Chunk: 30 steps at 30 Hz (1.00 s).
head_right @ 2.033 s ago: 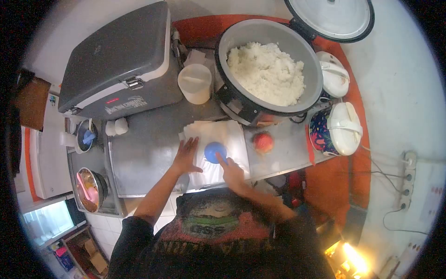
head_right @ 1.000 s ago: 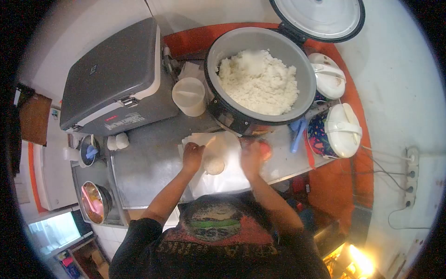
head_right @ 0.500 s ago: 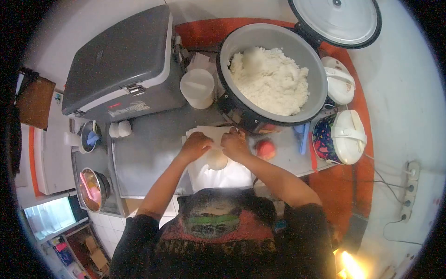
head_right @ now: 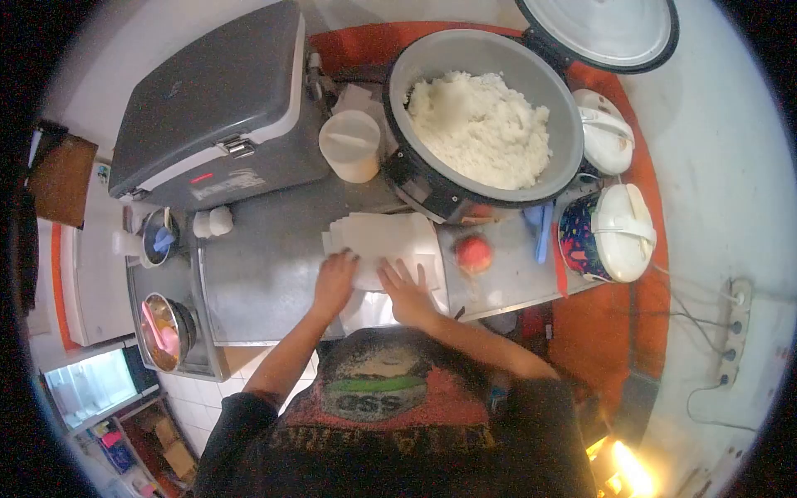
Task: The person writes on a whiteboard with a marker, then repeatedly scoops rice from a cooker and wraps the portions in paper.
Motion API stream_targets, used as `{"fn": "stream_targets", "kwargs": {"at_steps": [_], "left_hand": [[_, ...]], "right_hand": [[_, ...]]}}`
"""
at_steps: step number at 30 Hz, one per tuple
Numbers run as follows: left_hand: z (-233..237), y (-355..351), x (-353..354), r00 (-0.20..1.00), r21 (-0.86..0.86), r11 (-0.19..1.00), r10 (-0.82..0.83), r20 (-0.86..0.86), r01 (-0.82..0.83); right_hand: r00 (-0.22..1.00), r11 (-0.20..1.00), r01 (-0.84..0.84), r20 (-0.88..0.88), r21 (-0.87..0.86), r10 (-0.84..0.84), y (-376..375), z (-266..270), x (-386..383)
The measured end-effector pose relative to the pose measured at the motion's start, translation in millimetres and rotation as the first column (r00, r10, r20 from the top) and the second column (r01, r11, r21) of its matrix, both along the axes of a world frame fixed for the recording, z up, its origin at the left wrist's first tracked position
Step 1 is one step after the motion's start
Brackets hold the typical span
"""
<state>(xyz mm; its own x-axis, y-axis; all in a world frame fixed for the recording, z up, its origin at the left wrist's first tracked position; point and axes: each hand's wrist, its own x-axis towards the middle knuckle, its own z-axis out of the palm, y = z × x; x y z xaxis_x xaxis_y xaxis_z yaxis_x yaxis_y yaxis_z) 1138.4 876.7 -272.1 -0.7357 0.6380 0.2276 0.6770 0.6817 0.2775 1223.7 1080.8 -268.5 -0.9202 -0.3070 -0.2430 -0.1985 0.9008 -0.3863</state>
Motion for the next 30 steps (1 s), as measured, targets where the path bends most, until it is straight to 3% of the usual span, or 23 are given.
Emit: {"fn": "stream_targets", "kwargs": {"at_steps": [2, 4, 5, 8, 11, 14, 17, 20, 22, 23, 24, 25, 26, 27, 28, 30], "left_hand": [[-19, -14, -8, 0.974, 0.059, 0.972, 0.225, 0.021, -0.226], [-59, -31, -11, 0.938, 0.158, 0.955, 0.199, 0.285, -0.251], [-56, -31, -15, 0.899, 0.207, 0.941, 0.166, 0.405, -0.267], [-45, -20, -7, 0.608, 0.062, 0.859, 0.307, 0.732, -0.509], [-74, -20, 9, 0.612, 0.291, 0.724, 0.223, 0.759, -0.626], [-18, -17, 45, 0.622, 0.189, 0.857, 0.18, 0.762, -0.48], [-8, -19, 63, 0.327, -0.282, 0.943, 0.327, 0.887, -0.179], [-26, -27, 68, -0.121, -0.076, 0.853, 0.015, 0.992, -0.516], [-18, -23, 58, -0.278, 0.038, 0.587, -0.438, 0.855, -0.809], [-7, -18, 52, -0.265, 0.027, 0.404, -0.649, 0.713, -0.914], [-3, -13, 50, -0.031, 0.223, 0.45, -0.49, 0.871, -0.865], [0, -7, 50, 0.239, 0.38, 0.529, -0.317, 0.918, -0.758], [3, -1, 49, 0.509, 0.48, 0.632, -0.152, 0.847, -0.609], [23, 6, 43, 0.743, 0.507, 0.743, -0.02, 0.669, -0.437], [43, 6, 30, 0.972, 0.37, 0.929, -0.09, 0.218, 0.003], [35, 14, 17, 0.962, 0.143, 0.977, -0.186, 0.202, 0.159]], "right_hand": [[1.0, 1.0, -0.017, -0.006, 0.0, 0.017, 7, -8, 13], [1.0, 1.0, -0.029, 0.0, 0.0, 0.029, 13, -13, 23], [0.999, 1.0, -0.031, 0.008, 0.001, 0.031, 17, -13, 25], [1.0, 1.0, -0.018, -0.026, -0.008, 0.018, 22, -16, 25], [0.999, 1.0, -0.003, -0.033, -0.019, 0.002, 24, -9, 27], [1.0, 0.999, 0.01, -0.023, -0.043, -0.011, 27, -4, 26], [0.996, 0.995, 0.03, -0.076, -0.099, -0.038, 27, -7, 27], [0.994, 0.99, 0.053, -0.092, -0.133, -0.066, 23, -5, 30], [0.99, 0.995, 0.059, -0.124, -0.081, -0.069, 21, -4, 31], [0.986, 0.998, 0.056, -0.158, -0.026, -0.059, 18, -8, 33], [0.98, 0.998, 0.056, -0.192, 0.027, -0.05, 15, -13, 32], [0.973, 0.997, 0.07, -0.222, 0.016, -0.064, 13, -18, 30], [0.965, 0.996, 0.084, -0.251, 0.005, -0.08, 13, -25, 27], [0.956, 0.995, 0.099, -0.279, -0.006, -0.096, 12, -25, 23], [0.958, 0.996, 0.089, -0.272, -0.026, -0.093, 14, -24, 19], [0.963, 0.995, 0.071, -0.255, -0.066, -0.085, 17, -12, 6]]}}
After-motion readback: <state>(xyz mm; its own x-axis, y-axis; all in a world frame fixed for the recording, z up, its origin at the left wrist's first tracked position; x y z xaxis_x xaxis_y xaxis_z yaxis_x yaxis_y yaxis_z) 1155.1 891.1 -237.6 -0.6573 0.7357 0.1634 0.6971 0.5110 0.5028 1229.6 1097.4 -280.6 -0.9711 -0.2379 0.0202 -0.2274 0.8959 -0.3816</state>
